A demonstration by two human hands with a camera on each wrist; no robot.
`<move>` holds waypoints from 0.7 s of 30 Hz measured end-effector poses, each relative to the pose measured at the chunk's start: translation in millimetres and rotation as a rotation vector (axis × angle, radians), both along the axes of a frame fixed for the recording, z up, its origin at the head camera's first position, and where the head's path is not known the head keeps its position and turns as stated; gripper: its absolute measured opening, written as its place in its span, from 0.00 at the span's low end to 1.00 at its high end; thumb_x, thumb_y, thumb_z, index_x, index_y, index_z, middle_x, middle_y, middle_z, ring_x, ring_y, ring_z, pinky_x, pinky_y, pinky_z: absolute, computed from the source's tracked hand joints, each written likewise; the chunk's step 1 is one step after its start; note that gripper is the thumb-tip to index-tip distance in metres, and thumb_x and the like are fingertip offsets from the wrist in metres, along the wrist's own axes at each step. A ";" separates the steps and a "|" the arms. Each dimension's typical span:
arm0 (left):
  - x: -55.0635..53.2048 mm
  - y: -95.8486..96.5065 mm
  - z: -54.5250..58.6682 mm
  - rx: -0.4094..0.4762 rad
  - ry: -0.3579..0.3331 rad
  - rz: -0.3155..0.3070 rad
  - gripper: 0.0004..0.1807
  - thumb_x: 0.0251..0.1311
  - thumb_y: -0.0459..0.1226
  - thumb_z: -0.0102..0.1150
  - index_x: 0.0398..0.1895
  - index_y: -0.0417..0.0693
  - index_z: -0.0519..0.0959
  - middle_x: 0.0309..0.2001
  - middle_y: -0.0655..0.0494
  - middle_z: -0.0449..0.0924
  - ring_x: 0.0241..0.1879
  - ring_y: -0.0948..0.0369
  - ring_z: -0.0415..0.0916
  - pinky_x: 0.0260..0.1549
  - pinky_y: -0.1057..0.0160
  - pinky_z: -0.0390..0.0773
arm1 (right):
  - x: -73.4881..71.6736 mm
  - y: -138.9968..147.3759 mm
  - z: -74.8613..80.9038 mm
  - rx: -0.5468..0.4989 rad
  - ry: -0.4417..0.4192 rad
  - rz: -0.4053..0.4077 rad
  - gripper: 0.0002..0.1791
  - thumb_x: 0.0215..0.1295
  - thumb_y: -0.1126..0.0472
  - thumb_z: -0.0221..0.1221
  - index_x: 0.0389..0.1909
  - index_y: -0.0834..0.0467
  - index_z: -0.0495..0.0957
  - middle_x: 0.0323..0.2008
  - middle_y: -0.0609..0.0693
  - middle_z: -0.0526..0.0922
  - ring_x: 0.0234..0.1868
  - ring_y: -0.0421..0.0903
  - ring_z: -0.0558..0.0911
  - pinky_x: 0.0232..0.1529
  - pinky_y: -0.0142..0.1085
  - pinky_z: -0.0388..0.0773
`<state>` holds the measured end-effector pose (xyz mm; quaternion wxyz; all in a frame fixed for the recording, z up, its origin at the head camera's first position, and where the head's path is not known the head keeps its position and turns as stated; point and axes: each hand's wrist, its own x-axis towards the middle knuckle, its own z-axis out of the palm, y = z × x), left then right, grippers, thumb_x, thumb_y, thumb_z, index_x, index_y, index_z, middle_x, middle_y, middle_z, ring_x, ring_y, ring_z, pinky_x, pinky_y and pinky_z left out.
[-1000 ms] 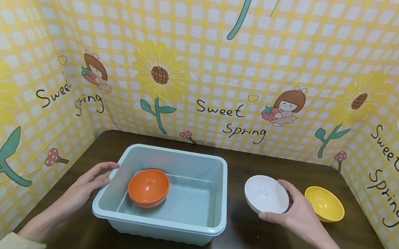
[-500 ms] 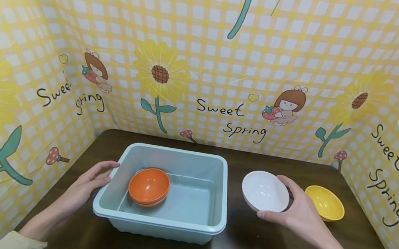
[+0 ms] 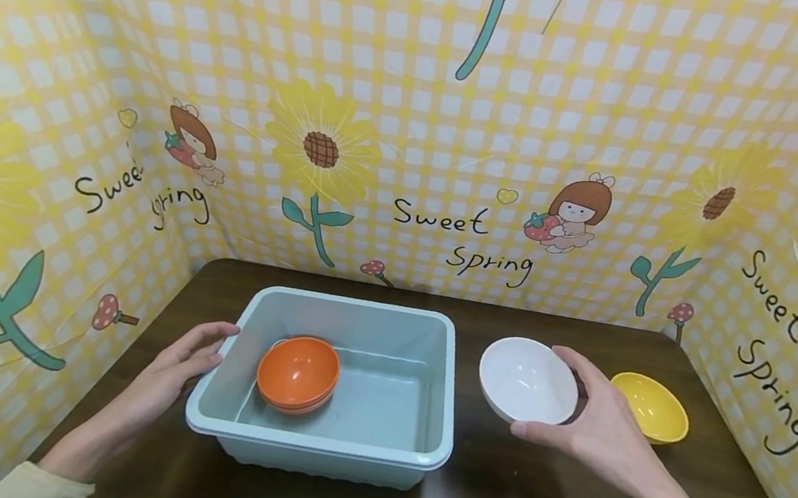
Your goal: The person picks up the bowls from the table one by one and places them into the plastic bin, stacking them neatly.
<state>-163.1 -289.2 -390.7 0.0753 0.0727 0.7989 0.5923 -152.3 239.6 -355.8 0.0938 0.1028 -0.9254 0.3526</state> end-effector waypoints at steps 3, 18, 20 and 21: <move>-0.2 0.2 0.6 0.004 -0.001 0.000 0.26 0.85 0.44 0.44 0.78 0.45 0.58 0.80 0.33 0.55 0.60 0.72 0.72 0.49 0.61 0.78 | 2.5 -2.3 3.2 0.004 0.008 0.001 0.60 0.41 0.37 0.84 0.73 0.59 0.68 0.58 0.58 0.82 0.49 0.54 0.82 0.46 0.49 0.79; -0.2 0.3 0.0 -0.009 -0.015 0.011 0.27 0.85 0.44 0.44 0.79 0.46 0.57 0.80 0.34 0.56 0.60 0.67 0.72 0.49 0.60 0.78 | 8.6 -9.6 14.5 0.026 0.015 0.007 0.61 0.41 0.35 0.83 0.74 0.56 0.68 0.57 0.55 0.82 0.50 0.52 0.80 0.45 0.47 0.79; -0.5 0.5 0.4 -0.012 -0.018 0.012 0.27 0.85 0.44 0.44 0.79 0.46 0.57 0.79 0.34 0.57 0.61 0.66 0.72 0.49 0.60 0.78 | 9.7 -10.9 16.1 0.030 0.021 0.008 0.61 0.41 0.35 0.83 0.74 0.56 0.68 0.57 0.54 0.82 0.50 0.52 0.80 0.45 0.48 0.78; -0.6 0.5 0.5 -0.013 -0.019 0.013 0.27 0.85 0.44 0.44 0.79 0.46 0.57 0.79 0.34 0.57 0.61 0.65 0.72 0.49 0.60 0.78 | 10.2 -11.7 16.9 0.028 0.023 0.010 0.60 0.41 0.35 0.83 0.74 0.55 0.68 0.57 0.54 0.82 0.51 0.52 0.80 0.46 0.48 0.78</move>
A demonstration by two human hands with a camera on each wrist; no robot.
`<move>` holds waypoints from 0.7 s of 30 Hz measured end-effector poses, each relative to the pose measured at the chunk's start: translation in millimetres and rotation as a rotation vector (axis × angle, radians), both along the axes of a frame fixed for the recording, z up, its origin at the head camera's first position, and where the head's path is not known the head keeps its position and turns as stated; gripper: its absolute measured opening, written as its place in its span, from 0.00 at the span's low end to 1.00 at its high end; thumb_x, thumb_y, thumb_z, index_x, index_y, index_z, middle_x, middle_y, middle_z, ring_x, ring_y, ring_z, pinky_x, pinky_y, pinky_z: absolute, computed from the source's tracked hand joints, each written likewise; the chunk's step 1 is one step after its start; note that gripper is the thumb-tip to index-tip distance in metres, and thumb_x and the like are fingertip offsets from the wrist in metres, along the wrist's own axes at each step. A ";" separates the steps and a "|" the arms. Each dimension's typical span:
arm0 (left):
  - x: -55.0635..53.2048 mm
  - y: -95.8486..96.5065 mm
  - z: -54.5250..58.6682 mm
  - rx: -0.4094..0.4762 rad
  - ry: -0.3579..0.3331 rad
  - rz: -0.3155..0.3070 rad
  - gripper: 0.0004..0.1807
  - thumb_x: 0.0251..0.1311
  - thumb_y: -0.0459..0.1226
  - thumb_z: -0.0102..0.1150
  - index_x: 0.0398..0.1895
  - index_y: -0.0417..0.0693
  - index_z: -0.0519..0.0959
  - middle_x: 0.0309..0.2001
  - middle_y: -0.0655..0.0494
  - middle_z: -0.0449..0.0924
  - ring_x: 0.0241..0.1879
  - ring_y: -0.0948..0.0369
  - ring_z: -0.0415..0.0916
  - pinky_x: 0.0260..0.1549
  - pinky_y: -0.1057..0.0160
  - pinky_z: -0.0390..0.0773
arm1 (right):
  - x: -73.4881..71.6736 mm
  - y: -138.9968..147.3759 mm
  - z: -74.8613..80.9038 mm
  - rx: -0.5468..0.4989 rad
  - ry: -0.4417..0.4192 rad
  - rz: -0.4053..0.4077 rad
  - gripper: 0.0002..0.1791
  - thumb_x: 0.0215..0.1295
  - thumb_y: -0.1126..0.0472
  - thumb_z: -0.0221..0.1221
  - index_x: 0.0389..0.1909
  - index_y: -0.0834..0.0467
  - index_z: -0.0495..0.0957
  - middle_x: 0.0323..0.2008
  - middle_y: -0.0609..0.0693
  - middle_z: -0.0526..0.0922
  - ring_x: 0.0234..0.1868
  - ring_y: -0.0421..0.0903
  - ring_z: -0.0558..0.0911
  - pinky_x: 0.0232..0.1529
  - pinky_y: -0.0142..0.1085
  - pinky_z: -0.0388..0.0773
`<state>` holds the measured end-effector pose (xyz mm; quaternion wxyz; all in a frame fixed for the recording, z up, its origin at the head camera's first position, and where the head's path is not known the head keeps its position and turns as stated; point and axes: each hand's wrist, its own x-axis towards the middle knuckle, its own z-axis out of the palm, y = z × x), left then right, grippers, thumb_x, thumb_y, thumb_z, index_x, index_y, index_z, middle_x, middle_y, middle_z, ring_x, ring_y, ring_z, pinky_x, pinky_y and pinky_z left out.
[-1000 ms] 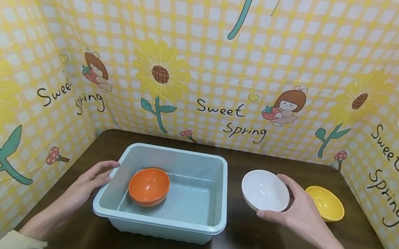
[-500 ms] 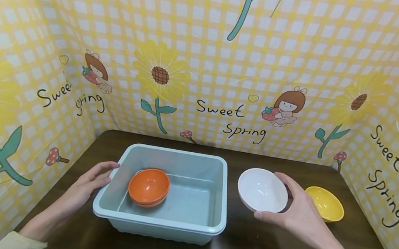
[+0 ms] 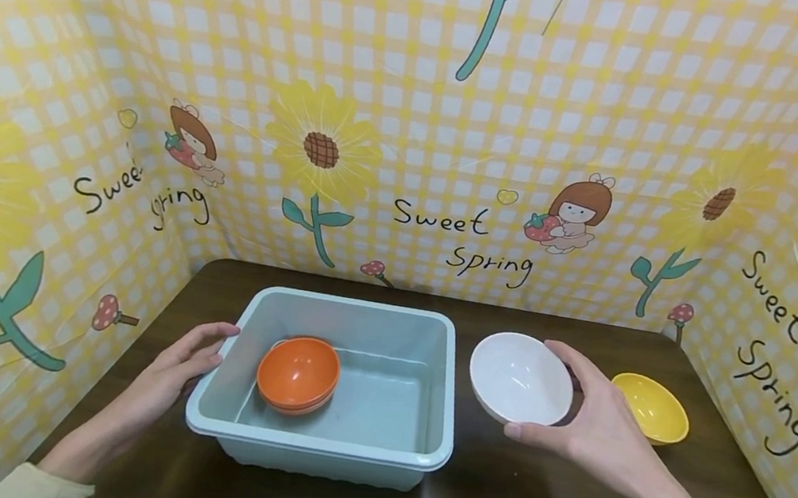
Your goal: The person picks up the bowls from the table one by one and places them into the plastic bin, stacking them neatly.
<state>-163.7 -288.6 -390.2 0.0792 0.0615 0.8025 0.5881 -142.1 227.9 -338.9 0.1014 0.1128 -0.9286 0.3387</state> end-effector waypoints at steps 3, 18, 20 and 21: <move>-0.1 -0.1 0.3 0.001 0.002 -0.002 0.27 0.85 0.45 0.44 0.79 0.46 0.57 0.79 0.34 0.56 0.61 0.64 0.73 0.49 0.60 0.78 | 1.5 -2.9 2.3 -0.005 0.004 0.010 0.60 0.41 0.35 0.83 0.74 0.56 0.68 0.59 0.54 0.81 0.52 0.53 0.80 0.46 0.48 0.78; 0.2 -1.8 -1.5 0.017 0.022 -0.019 0.27 0.85 0.44 0.44 0.79 0.45 0.57 0.80 0.33 0.56 0.60 0.66 0.74 0.48 0.60 0.79 | 1.6 -20.2 14.4 -0.026 -0.009 0.054 0.62 0.40 0.34 0.83 0.76 0.53 0.67 0.66 0.52 0.77 0.57 0.52 0.79 0.51 0.51 0.78; 0.4 -1.8 -1.1 0.015 0.023 -0.018 0.26 0.85 0.44 0.44 0.79 0.45 0.58 0.80 0.33 0.56 0.60 0.66 0.74 0.48 0.60 0.79 | 0.2 -23.6 15.6 -0.031 -0.007 0.064 0.62 0.40 0.35 0.84 0.75 0.53 0.67 0.66 0.51 0.77 0.57 0.52 0.79 0.52 0.52 0.78; 0.5 -1.8 -1.1 0.015 0.023 -0.019 0.26 0.85 0.44 0.44 0.78 0.45 0.58 0.79 0.33 0.57 0.60 0.66 0.74 0.48 0.60 0.79 | -0.5 -25.3 16.2 -0.034 -0.006 0.069 0.62 0.40 0.35 0.84 0.75 0.53 0.67 0.66 0.51 0.77 0.58 0.52 0.79 0.52 0.52 0.78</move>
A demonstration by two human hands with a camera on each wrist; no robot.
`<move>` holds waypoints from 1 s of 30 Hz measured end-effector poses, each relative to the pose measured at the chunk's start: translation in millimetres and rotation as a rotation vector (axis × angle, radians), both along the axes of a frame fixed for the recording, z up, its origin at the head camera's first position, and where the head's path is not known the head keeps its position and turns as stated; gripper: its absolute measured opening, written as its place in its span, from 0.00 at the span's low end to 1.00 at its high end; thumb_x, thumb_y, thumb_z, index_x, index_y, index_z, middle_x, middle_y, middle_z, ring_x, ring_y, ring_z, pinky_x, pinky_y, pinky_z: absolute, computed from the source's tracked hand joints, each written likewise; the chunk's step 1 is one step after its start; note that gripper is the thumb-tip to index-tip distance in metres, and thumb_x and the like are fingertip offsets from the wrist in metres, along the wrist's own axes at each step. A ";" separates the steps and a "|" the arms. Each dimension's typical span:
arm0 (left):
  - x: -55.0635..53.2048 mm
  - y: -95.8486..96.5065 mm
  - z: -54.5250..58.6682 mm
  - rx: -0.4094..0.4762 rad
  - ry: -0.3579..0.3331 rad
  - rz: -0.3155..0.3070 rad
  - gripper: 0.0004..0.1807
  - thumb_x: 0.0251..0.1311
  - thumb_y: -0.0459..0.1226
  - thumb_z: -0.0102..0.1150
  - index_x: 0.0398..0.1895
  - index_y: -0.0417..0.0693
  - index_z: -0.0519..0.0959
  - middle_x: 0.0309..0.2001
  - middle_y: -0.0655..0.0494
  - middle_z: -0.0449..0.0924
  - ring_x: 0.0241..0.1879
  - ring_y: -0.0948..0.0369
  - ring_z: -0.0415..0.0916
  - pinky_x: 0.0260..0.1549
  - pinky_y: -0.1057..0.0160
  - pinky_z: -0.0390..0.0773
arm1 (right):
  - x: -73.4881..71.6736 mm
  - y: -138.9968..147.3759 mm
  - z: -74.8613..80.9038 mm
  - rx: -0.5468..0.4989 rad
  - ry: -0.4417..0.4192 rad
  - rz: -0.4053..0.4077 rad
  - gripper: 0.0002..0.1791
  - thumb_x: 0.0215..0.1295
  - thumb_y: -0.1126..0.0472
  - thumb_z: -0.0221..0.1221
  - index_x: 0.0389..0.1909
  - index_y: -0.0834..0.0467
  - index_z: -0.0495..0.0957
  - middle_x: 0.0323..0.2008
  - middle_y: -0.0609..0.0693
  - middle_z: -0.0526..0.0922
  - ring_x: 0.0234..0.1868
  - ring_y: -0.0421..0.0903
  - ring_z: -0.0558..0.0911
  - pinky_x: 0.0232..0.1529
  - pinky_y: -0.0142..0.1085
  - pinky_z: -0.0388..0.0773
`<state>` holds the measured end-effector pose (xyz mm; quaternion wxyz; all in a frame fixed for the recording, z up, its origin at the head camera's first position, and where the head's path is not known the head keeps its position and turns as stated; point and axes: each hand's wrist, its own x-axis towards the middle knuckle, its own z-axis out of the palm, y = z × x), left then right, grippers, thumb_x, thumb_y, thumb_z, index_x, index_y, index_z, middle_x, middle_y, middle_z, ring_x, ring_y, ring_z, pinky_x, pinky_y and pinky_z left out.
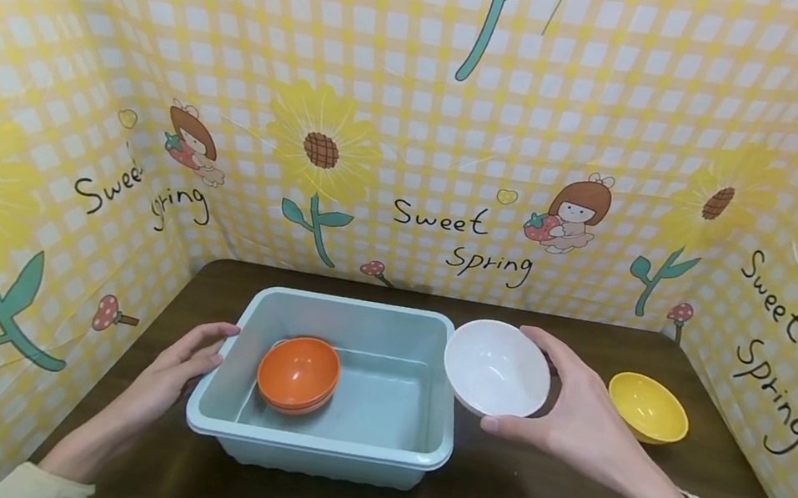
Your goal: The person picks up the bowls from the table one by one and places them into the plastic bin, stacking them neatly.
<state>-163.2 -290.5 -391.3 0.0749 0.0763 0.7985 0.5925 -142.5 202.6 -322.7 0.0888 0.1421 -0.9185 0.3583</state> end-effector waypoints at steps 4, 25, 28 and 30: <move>-0.1 0.0 -0.2 0.010 0.001 -0.001 0.26 0.85 0.44 0.44 0.78 0.45 0.58 0.79 0.34 0.58 0.60 0.66 0.75 0.48 0.60 0.79 | -3.2 -6.3 1.8 -0.013 0.006 0.029 0.62 0.39 0.36 0.84 0.75 0.54 0.67 0.66 0.51 0.77 0.58 0.52 0.78 0.52 0.52 0.78; -0.9 0.1 0.6 0.018 -0.002 -0.009 0.26 0.85 0.44 0.44 0.78 0.44 0.57 0.79 0.33 0.57 0.60 0.64 0.76 0.48 0.59 0.79 | -20.9 -34.2 10.1 -0.023 0.010 0.106 0.60 0.41 0.34 0.82 0.75 0.51 0.68 0.67 0.50 0.76 0.59 0.51 0.79 0.54 0.51 0.78; -0.7 -0.1 0.1 0.020 0.001 -0.008 0.26 0.85 0.44 0.44 0.78 0.44 0.57 0.79 0.33 0.58 0.60 0.64 0.76 0.48 0.59 0.79 | -24.7 -37.8 10.4 -0.028 0.019 0.126 0.58 0.42 0.35 0.82 0.74 0.51 0.69 0.66 0.50 0.77 0.58 0.50 0.79 0.54 0.52 0.77; -1.0 0.0 0.4 0.015 -0.001 -0.005 0.26 0.85 0.44 0.44 0.78 0.44 0.57 0.79 0.33 0.58 0.60 0.65 0.75 0.48 0.59 0.79 | -26.8 -40.1 10.4 -0.029 0.019 0.132 0.58 0.41 0.35 0.82 0.74 0.50 0.69 0.66 0.49 0.77 0.58 0.51 0.79 0.54 0.52 0.77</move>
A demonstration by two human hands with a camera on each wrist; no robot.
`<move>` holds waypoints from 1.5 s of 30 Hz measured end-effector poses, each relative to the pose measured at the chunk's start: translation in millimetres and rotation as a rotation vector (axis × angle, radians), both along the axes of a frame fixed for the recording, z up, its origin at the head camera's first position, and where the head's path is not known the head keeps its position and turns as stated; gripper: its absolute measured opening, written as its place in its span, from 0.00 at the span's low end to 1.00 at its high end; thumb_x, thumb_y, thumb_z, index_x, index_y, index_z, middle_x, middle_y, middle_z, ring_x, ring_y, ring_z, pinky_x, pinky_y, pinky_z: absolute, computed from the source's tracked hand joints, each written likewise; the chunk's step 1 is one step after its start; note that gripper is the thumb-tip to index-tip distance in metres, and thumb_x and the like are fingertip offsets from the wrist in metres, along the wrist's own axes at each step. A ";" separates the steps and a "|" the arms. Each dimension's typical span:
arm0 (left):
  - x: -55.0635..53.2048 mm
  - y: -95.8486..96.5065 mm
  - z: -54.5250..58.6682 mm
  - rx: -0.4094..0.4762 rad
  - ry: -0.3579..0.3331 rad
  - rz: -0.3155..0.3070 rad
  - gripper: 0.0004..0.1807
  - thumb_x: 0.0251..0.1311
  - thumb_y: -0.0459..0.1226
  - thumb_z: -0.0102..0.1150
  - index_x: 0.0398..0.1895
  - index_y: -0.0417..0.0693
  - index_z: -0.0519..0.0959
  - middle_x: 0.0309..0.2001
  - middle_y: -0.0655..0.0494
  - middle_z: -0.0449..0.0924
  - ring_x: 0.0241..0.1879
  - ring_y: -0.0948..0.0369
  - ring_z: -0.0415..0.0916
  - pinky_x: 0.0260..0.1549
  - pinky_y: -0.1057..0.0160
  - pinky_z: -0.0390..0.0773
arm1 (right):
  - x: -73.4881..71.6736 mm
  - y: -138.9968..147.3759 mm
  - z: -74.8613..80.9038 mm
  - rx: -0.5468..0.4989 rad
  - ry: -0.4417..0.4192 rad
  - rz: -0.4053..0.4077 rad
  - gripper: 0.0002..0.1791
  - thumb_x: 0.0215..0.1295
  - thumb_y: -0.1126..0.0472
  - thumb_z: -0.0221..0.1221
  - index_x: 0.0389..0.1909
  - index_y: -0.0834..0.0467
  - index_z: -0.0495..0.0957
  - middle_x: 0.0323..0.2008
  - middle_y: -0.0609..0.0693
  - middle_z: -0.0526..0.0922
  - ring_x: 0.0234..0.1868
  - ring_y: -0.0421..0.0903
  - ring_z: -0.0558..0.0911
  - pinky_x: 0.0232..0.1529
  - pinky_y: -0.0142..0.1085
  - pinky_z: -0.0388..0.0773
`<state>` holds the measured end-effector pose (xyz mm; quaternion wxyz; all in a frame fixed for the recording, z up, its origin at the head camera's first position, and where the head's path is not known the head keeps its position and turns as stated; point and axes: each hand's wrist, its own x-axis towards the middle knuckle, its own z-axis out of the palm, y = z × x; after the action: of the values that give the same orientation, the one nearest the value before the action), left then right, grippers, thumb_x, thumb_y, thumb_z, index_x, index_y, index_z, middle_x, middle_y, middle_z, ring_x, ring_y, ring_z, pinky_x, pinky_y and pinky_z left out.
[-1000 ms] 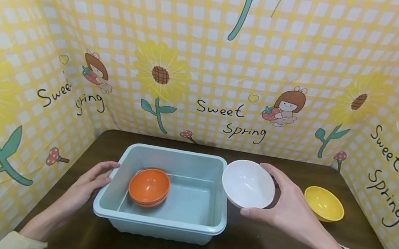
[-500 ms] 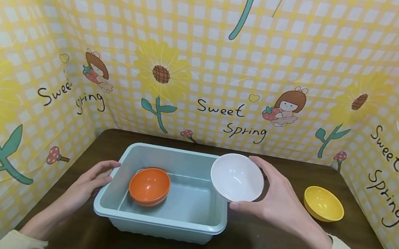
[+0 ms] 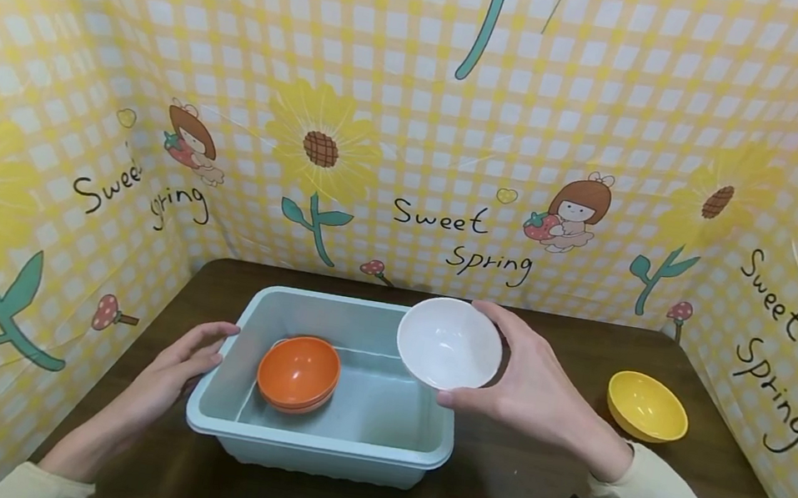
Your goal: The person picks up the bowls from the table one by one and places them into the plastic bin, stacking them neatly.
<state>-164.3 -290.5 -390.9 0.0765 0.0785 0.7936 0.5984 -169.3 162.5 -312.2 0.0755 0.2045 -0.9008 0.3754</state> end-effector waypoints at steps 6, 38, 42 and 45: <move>-1.3 0.5 1.5 -0.032 -0.011 0.014 0.26 0.85 0.44 0.43 0.79 0.46 0.58 0.79 0.34 0.57 0.62 0.64 0.72 0.49 0.59 0.78 | -4.1 -8.9 0.5 -0.005 -0.005 0.017 0.59 0.40 0.37 0.83 0.74 0.51 0.69 0.64 0.49 0.78 0.58 0.50 0.79 0.55 0.51 0.77; -0.5 -0.3 -2.4 0.027 0.017 -0.027 0.26 0.85 0.43 0.43 0.77 0.42 0.58 0.77 0.32 0.62 0.59 0.62 0.78 0.48 0.60 0.79 | -30.5 -44.5 4.9 0.028 -0.029 0.107 0.56 0.38 0.40 0.85 0.71 0.52 0.72 0.59 0.46 0.80 0.53 0.46 0.81 0.51 0.46 0.80; 0.3 -0.6 -2.6 0.034 0.014 -0.030 0.26 0.85 0.44 0.43 0.77 0.42 0.58 0.77 0.32 0.61 0.58 0.61 0.79 0.48 0.60 0.80 | -34.2 -50.4 3.7 0.029 -0.027 0.131 0.53 0.39 0.39 0.84 0.68 0.50 0.73 0.55 0.44 0.81 0.51 0.45 0.80 0.48 0.45 0.80; 1.0 -1.4 -1.5 0.033 0.025 -0.030 0.26 0.85 0.44 0.43 0.77 0.42 0.58 0.76 0.32 0.62 0.58 0.61 0.79 0.48 0.60 0.80 | -37.4 -55.3 4.2 0.025 -0.028 0.144 0.53 0.40 0.39 0.84 0.68 0.52 0.73 0.55 0.44 0.81 0.51 0.45 0.80 0.48 0.45 0.80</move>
<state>-163.3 -291.9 -392.4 0.0740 0.0990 0.7834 0.6091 -206.7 107.2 -308.1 0.0329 0.2645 -0.8894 0.3714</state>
